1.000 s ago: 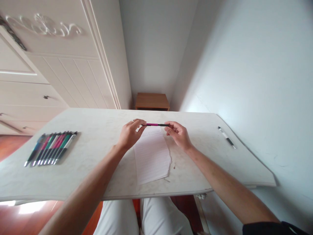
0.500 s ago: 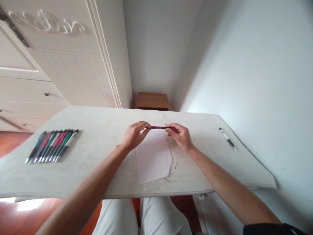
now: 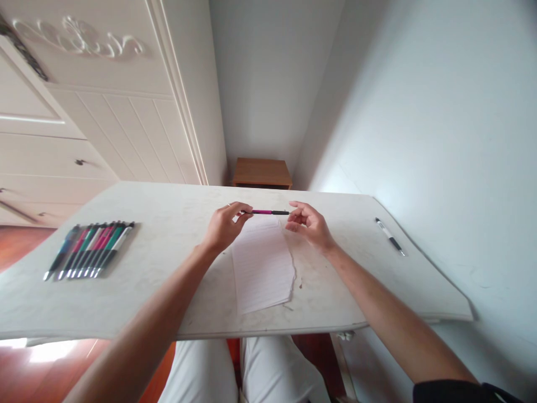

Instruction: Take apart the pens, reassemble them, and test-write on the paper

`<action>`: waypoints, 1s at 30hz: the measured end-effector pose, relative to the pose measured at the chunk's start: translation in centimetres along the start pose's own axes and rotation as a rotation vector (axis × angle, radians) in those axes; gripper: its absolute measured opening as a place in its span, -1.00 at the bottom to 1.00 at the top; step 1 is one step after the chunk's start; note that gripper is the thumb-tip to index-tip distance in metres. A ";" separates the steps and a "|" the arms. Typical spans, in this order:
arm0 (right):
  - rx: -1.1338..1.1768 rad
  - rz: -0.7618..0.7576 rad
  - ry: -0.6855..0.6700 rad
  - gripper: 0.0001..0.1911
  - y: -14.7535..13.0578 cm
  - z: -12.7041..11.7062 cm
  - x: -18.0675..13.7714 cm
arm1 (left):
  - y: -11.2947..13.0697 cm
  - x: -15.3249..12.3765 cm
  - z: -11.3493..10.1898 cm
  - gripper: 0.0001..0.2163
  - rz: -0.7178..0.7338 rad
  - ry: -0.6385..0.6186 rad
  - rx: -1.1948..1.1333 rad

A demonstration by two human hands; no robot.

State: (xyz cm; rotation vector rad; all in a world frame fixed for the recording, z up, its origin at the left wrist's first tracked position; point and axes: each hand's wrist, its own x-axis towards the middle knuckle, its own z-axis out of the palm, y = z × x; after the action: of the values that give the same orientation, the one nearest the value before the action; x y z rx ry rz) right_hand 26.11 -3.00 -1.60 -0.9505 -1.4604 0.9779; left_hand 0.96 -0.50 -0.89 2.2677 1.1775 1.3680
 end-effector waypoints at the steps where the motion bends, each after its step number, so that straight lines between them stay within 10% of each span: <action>1: -0.015 -0.014 0.009 -0.39 0.0 -0.3 0.1 | -0.1 0.1 -0.1 -0.94 -0.013 0.015 -0.003; 8: -0.293 -0.047 0.128 -0.57 1.6 -2.1 1.1 | -1.1 0.2 -0.2 -0.92 -0.064 0.027 -0.003; 19: -0.803 -0.151 -0.112 -0.79 3.0 -1.2 4.3 | -2.2 0.3 -0.5 -0.93 -0.154 -0.035 0.053; 30: -0.174 0.089 0.087 -0.68 1.8 -0.8 3.6 | -2.5 0.3 -0.3 -0.93 -0.146 -0.078 0.073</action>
State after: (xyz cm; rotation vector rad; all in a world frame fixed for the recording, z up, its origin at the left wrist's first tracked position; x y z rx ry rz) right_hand 26.67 1.02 -2.05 -1.1787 -1.4567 0.8727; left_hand -0.49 1.28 -1.90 2.2125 1.3571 1.1911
